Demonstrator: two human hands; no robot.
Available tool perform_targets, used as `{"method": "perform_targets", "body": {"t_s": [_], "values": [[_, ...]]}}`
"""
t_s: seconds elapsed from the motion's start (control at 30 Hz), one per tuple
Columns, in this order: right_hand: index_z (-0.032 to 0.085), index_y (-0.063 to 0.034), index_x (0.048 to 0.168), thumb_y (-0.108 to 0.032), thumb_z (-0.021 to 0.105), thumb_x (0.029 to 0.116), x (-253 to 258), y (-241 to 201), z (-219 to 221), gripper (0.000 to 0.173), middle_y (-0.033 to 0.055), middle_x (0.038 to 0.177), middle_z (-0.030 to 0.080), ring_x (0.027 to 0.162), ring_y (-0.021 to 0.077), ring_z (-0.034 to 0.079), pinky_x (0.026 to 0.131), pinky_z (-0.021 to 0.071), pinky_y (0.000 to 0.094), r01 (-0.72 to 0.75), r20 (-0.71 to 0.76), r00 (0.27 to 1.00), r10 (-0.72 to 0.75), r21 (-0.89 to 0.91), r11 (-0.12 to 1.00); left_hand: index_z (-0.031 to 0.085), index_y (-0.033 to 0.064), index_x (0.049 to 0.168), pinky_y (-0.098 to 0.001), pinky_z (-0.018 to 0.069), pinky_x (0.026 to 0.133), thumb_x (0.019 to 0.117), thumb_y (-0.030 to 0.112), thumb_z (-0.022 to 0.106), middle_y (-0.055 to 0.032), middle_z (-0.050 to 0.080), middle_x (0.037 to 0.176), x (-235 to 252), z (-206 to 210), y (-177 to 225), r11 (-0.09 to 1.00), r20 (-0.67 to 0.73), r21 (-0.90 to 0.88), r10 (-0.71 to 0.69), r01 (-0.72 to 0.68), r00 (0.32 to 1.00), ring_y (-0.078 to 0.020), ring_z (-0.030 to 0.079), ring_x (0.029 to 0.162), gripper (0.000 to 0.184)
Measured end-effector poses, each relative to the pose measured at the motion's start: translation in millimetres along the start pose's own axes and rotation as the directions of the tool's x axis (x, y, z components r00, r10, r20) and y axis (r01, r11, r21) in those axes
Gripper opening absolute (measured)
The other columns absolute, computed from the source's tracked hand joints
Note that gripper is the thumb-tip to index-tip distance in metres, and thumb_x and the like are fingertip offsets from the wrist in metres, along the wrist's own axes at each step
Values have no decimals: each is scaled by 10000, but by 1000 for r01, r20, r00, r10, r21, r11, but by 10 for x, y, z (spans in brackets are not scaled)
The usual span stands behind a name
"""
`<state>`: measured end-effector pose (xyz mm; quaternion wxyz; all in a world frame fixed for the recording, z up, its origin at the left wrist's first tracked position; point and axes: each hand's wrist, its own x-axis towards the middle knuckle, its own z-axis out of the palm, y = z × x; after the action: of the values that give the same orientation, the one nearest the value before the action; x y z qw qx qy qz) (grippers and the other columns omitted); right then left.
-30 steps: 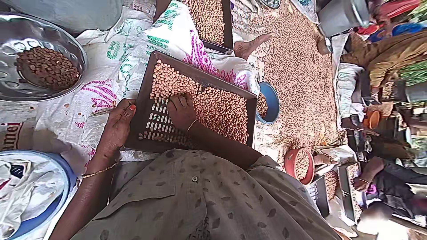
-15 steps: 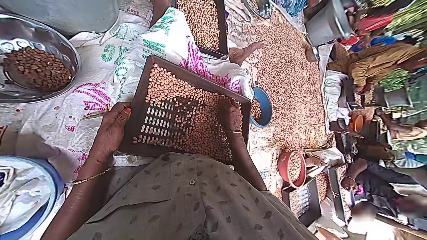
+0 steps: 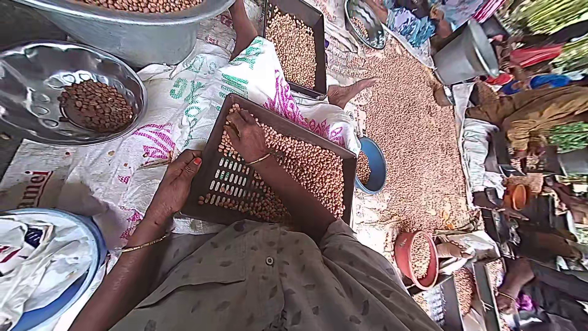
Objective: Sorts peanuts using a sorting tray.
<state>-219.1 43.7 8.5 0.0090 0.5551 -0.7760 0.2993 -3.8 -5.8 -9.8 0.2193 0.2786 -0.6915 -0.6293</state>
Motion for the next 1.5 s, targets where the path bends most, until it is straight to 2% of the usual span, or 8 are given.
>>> {"method": "perform_targets", "body": {"t_s": [0.17,0.43,0.6,0.9,1.03,1.2,1.33,1.5], "values": [[751,6,1067,-78,660,950,-136,48,146,170,213,1110,726,1018,348,729,790,614,458,121,-64,990,-126,-86,989,625,67,1199,-260,511,869,1098,273,335,-11,627,1077,5,-8,-19,1000,2,17,6,-6,1000,-25,610,952,370],[736,-21,1097,-79,656,957,-429,-87,-245,171,176,1119,718,983,321,715,814,585,511,-1,368,929,-45,123,992,626,64,1201,-297,512,885,1108,271,322,-30,628,1098,-17,-8,3,1000,6,12,15,-15,1000,-53,615,970,379],[721,35,1091,-24,585,975,-300,107,-413,188,193,1054,711,849,249,712,801,603,404,-141,175,980,97,261,955,619,70,1201,-282,514,853,1111,263,326,-31,627,1084,-27,4,13,1000,10,-5,13,-13,1000,-49,614,943,363],[748,-44,1164,98,613,856,-105,-25,-158,365,200,1272,677,1238,390,616,980,546,490,84,263,964,-37,-171,982,621,88,1212,-310,526,843,1116,272,315,-30,647,1086,-64,-3,58,999,7,38,-31,31,999,-57,629,928,369],[725,-44,1134,26,582,912,-106,-55,-484,272,174,1203,695,1096,353,686,844,570,524,-88,336,929,156,-207,974,633,45,1164,-258,501,880,1102,229,337,-31,627,1070,-21,15,43,1000,-6,-1,24,-24,1000,-37,607,955,354],[728,-13,1028,-74,618,969,-336,-33,-478,139,160,1010,724,912,303,719,798,585,481,8,376,927,-9,5,1000,631,64,1175,-235,510,858,1110,223,330,-19,629,1067,-71,9,40,1000,1,-3,27,-27,1000,-22,612,932,346],[744,3,1073,-67,625,978,-416,-195,-388,167,185,1109,718,1012,337,717,840,590,482,143,525,849,-56,-128,981,619,72,1212,-276,523,853,1122,229,313,-38,638,1106,-126,-4,40,999,12,32,7,-7,1000,-47,623,935,356],[712,-32,1122,-80,641,941,-431,-381,-382,200,173,1119,696,927,340,719,696,579,503,138,590,806,43,-258,956,617,66,1201,-278,523,843,1120,218,310,-43,637,1087,-129,3,48,1000,14,22,6,-6,1000,-49,622,916,352]]}}
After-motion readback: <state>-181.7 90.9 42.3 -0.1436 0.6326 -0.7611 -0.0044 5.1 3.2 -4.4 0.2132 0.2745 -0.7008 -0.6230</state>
